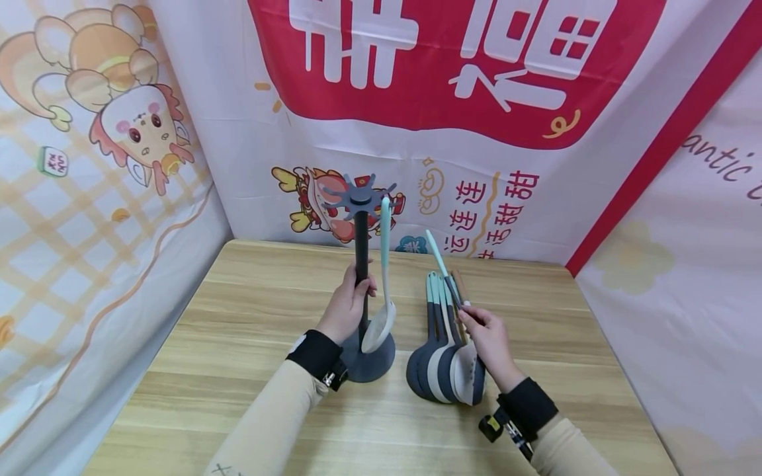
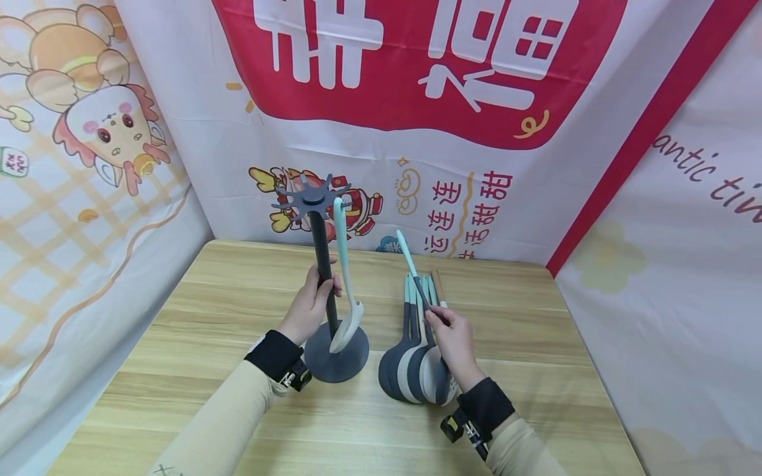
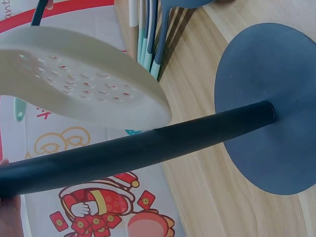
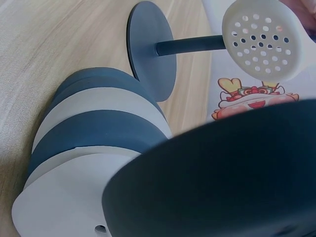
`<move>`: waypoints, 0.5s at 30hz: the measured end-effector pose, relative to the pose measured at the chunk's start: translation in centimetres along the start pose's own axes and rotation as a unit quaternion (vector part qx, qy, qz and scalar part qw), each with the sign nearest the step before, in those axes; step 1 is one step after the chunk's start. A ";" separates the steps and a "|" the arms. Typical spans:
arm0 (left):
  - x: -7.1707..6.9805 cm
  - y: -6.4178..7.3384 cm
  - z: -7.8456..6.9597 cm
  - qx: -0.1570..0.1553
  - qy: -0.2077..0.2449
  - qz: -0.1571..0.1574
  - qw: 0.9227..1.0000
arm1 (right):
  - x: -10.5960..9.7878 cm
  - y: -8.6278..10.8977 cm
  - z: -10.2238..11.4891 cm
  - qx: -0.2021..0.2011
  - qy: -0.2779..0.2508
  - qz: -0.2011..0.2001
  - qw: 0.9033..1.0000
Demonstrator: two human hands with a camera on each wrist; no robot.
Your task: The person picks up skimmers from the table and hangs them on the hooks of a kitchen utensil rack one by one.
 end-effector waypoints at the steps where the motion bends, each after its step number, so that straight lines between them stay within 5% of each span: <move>1: -0.1 0.0 0.1 -0.004 -0.001 -0.001 1.000 | 0.0 0.0 0.0 0.000 0.000 0.000 1.000; 15: -0.8 0.3 0.9 -0.029 0.002 -0.020 0.999 | 0.0 0.2 0.7 -0.007 -0.008 0.000 1.000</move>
Point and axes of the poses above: each hand's wrist, its own y-axis away from the middle knuckle, its own x-axis out of the palm, z = x × y, the point moved 10 cm from there along -y, towards the middle knuckle, and after that the axes turned 3 degrees about -x, right-handed, at the moved point
